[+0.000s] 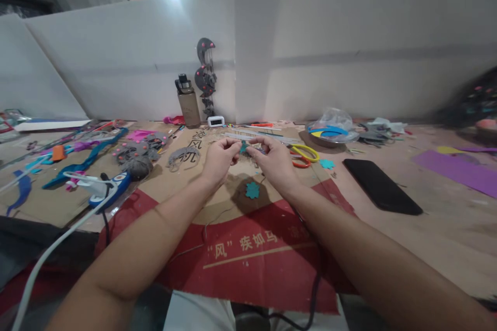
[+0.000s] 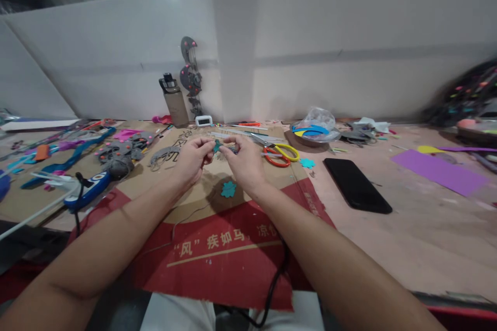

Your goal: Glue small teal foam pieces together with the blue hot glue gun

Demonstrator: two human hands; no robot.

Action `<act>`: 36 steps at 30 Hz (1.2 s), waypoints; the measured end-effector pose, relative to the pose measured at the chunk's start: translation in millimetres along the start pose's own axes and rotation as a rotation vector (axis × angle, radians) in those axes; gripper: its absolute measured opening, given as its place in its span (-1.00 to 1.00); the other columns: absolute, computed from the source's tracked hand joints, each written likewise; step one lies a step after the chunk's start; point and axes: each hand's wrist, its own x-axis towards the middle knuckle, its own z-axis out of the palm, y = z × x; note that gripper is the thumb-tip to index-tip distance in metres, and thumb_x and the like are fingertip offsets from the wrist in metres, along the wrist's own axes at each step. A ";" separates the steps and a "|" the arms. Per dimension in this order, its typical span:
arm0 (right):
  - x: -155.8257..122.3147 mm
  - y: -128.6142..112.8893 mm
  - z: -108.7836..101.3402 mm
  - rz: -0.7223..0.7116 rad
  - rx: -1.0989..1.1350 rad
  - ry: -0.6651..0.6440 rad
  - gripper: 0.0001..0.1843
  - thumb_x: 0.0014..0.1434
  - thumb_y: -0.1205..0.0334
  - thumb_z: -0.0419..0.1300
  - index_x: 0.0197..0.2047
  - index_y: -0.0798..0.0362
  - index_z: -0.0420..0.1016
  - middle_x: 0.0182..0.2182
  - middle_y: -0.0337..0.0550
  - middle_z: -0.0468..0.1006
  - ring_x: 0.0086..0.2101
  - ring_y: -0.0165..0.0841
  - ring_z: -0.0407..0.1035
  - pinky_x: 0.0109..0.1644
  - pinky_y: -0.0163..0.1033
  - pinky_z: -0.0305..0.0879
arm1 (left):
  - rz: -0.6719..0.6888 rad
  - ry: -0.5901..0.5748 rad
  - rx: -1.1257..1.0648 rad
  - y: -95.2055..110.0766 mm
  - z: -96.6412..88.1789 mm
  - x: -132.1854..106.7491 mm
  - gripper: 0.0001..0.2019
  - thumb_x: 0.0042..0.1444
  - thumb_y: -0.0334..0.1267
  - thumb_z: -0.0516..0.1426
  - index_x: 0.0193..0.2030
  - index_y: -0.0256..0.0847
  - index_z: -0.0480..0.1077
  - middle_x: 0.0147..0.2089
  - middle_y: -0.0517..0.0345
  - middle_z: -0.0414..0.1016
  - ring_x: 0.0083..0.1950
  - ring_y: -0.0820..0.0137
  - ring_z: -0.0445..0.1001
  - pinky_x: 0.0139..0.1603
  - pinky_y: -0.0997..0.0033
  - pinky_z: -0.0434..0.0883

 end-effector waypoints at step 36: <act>-3.9 7.4 2.6 0.123 0.255 0.012 -0.82 0.00 0.12 0.15 -0.51 0.03 0.34 -0.66 -0.35 0.25 -0.59 -0.46 0.09 -0.50 -0.31 0.01 | -0.135 -0.277 0.106 1.7 -6.2 1.6 -0.74 -0.14 -0.16 0.30 -0.35 -0.28 0.46 -0.56 0.24 0.34 -0.55 0.58 0.26 -0.55 0.56 0.12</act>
